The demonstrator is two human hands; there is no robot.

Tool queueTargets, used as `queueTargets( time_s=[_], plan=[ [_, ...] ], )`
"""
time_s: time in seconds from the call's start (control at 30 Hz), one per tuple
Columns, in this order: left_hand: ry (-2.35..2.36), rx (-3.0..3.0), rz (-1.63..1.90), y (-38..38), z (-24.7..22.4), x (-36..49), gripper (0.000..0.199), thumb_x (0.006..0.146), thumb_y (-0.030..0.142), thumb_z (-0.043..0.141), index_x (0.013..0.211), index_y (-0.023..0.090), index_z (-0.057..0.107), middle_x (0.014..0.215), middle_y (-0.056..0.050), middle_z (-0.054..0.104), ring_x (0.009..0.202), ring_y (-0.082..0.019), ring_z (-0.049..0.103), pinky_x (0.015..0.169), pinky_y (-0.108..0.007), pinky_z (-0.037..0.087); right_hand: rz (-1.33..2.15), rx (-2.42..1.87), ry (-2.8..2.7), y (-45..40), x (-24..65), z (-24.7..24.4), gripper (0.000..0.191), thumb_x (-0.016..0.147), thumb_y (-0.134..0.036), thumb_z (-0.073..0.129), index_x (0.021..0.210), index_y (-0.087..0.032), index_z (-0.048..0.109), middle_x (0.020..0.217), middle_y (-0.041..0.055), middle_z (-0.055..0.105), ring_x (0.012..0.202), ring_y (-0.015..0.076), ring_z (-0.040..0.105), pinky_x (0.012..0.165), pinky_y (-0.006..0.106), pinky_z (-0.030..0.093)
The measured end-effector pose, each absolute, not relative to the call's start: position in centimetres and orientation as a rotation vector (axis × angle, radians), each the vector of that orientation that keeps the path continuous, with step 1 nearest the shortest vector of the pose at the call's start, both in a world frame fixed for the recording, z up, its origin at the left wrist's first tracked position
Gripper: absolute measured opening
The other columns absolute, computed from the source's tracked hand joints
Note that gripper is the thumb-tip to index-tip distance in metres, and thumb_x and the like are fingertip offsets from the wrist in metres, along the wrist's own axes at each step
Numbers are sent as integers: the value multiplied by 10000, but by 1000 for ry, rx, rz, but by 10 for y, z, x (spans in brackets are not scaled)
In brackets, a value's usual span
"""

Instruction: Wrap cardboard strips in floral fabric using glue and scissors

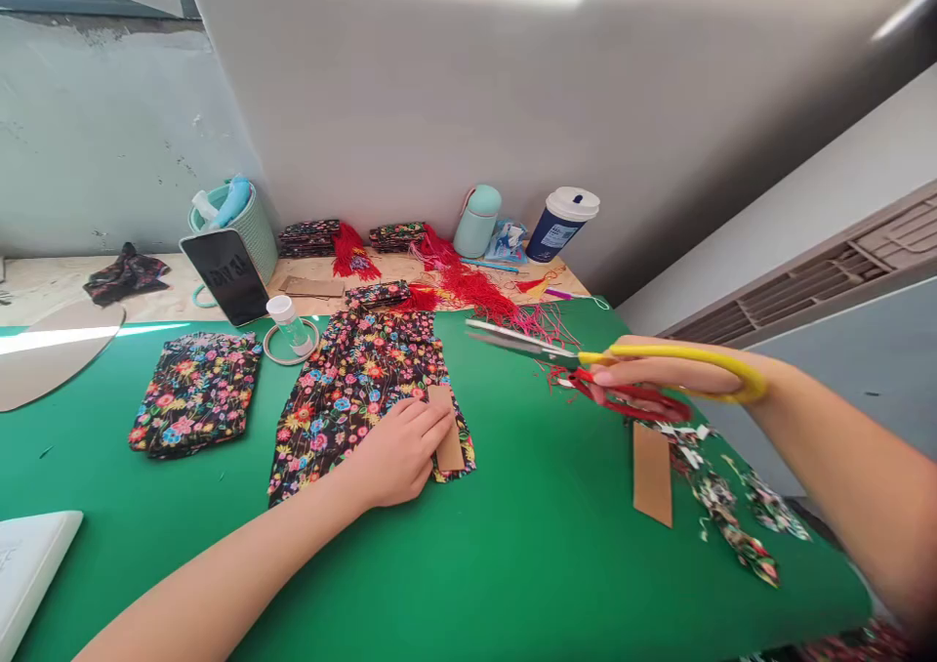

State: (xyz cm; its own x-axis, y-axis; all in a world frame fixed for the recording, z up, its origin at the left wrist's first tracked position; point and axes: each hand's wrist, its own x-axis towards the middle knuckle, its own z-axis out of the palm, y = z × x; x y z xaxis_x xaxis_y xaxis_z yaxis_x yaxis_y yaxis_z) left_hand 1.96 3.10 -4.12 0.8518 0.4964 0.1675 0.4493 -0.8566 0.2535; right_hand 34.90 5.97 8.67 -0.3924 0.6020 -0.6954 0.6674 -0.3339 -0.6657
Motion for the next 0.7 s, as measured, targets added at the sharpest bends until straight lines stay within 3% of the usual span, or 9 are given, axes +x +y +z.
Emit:
queueTargets(
  time_s=[0.2, 0.4, 0.57, 0.7],
  plan=[
    [746, 2770, 360, 30, -40, 20, 503, 827, 185, 442, 1313, 59, 470, 1324, -139, 520, 1229, -263, 428, 1134, -428, 259, -1598, 1515, 1719, 88, 346, 90, 426, 812, -445, 547, 494, -173, 468, 371, -44, 413, 305, 57, 335, 339, 223, 239],
    [757, 2748, 374, 30, -40, 20, 507, 824, 188, 439, 1318, 81, 474, 1333, -120, 526, 1267, -261, 393, 1140, -440, 253, -1574, 1475, 1736, 100, 344, 75, 362, 762, -429, 576, 527, -162, 504, 384, -51, 434, 306, 59, 345, 324, 209, 252],
    [771, 2756, 361, 31, -38, 20, 499, 839, 205, 426, 1327, 115, 475, 1331, -108, 541, 1250, -251, 431, 1150, -482, 198, -1537, 1537, 1780, 104, 347, 65, 236, 762, -374, 565, 702, -148, 597, 424, -76, 402, 344, 51, 308, 344, 197, 216],
    [773, 2753, 347, 32, -38, 19, 505, 835, 207, 428, 1330, 117, 475, 1344, -103, 535, 1256, -253, 431, 1147, -483, 193, -1519, 1525, 1763, 110, 348, 58, 248, 695, -399, 629, 736, -155, 643, 413, -70, 409, 349, 72, 328, 345, 213, 224]
  ],
)
